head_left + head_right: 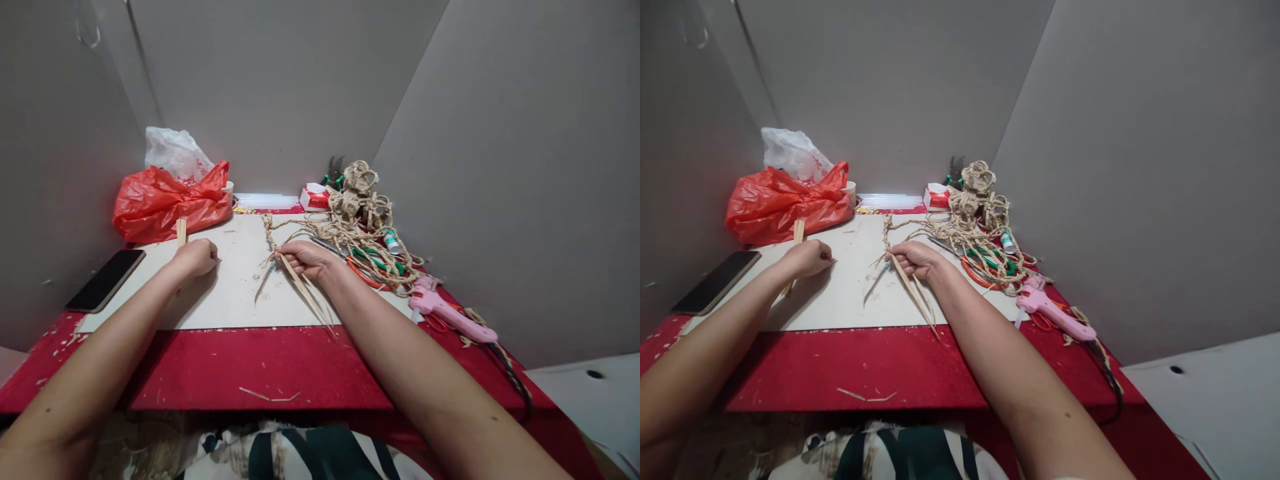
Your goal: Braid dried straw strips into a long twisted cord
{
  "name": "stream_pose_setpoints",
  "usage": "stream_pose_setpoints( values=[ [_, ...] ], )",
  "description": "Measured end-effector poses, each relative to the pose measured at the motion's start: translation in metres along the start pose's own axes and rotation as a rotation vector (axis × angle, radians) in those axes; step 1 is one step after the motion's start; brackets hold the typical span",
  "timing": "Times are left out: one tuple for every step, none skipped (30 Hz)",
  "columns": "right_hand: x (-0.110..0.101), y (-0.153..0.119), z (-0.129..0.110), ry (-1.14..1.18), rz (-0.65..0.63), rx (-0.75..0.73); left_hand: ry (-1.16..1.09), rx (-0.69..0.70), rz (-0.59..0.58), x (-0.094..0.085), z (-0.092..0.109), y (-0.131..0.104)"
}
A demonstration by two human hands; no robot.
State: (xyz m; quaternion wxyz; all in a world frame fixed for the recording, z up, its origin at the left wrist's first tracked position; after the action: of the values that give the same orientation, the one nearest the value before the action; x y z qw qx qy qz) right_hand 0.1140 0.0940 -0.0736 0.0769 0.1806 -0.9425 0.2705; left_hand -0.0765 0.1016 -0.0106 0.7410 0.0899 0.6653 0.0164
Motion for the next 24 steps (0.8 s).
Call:
stream_pose_setpoints(
  values=[
    [0.000,0.000,0.000,-0.002,0.001,-0.003,0.025,-0.001,0.009,0.000,0.001,-0.002],
    [0.000,0.000,0.000,-0.002,0.002,-0.005,0.046,-0.004,0.016,-0.001,0.002,-0.004],
    [0.000,0.000,0.000,-0.003,0.003,-0.006,0.059,-0.008,0.027,-0.001,0.003,-0.006],
    [0.000,0.000,0.000,-0.003,0.003,-0.006,0.061,-0.013,0.041,-0.002,0.003,-0.008],
    [0.000,0.000,0.000,-0.001,0.001,-0.006,0.052,-0.018,0.062,-0.003,0.004,-0.009],
    [0.000,0.001,0.000,0.001,-0.004,-0.007,0.031,-0.019,0.089,-0.004,0.004,-0.010],
    [0.000,0.001,0.000,0.004,-0.008,-0.008,-0.004,-0.019,0.124,-0.007,0.005,-0.010],
    [0.000,0.001,0.000,0.007,-0.011,-0.009,-0.061,-0.014,0.161,-0.010,0.008,-0.010],
    [0.000,0.001,0.000,0.009,-0.012,-0.011,-0.146,-0.011,0.192,-0.013,0.012,-0.010],
    [0.000,0.001,0.000,0.010,-0.013,-0.011,-0.267,-0.011,0.205,-0.015,0.017,-0.010],
    [0.000,0.001,0.000,0.009,-0.014,-0.011,-0.415,-0.018,0.197,-0.016,0.023,-0.011],
    [0.000,0.001,0.000,0.008,-0.013,-0.010,-0.576,-0.030,0.168,-0.015,0.031,-0.011],
    [0.001,0.001,0.000,0.006,-0.011,-0.010,-0.728,-0.045,0.131,-0.013,0.041,-0.012],
    [0.001,0.000,0.000,0.004,-0.007,-0.009,-0.851,-0.054,0.092,-0.011,0.051,-0.012],
    [0.002,-0.001,-0.001,0.002,-0.002,-0.011,-0.933,-0.054,0.065,-0.010,0.061,-0.013],
    [0.002,-0.002,-0.001,0.002,0.002,-0.014,-0.976,-0.043,0.050,-0.009,0.071,-0.012],
    [0.003,-0.002,-0.002,0.002,0.002,-0.018,-0.992,-0.022,0.046,-0.009,0.081,-0.012],
    [0.004,-0.003,-0.003,0.004,0.000,-0.022,-0.996,-0.001,0.045,-0.008,0.089,-0.010],
    [0.005,-0.004,-0.003,0.007,-0.005,-0.028,-0.997,0.016,0.045,-0.006,0.096,-0.009],
    [0.006,-0.005,-0.004,0.009,-0.010,-0.032,-1.006,0.023,0.041,-0.004,0.102,-0.007],
    [0.007,-0.005,-0.004,0.009,-0.015,-0.035,-1.029,0.016,0.027,-0.001,0.106,-0.006],
    [0.007,-0.005,-0.005,0.009,-0.018,-0.040,-1.067,-0.007,-0.003,0.003,0.110,-0.005],
    [0.007,-0.006,-0.005,0.008,-0.021,-0.045,-1.114,-0.047,-0.051,0.009,0.112,-0.005],
    [0.007,-0.005,-0.006,0.007,-0.021,-0.049,-1.166,-0.098,-0.107,0.015,0.115,-0.006]
  ],
)
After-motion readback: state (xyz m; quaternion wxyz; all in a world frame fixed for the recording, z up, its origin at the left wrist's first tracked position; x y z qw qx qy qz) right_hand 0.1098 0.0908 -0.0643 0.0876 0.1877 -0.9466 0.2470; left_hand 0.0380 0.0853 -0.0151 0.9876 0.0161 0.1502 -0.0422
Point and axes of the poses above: each hand's wrist, its own y-axis towards the middle knuckle, its own x-axis out of the palm, z = x × y, the point moved 10 cm from there along y, towards the middle knuckle, and after that the axes turned 13 degrees about z, right-handed, at the moved point
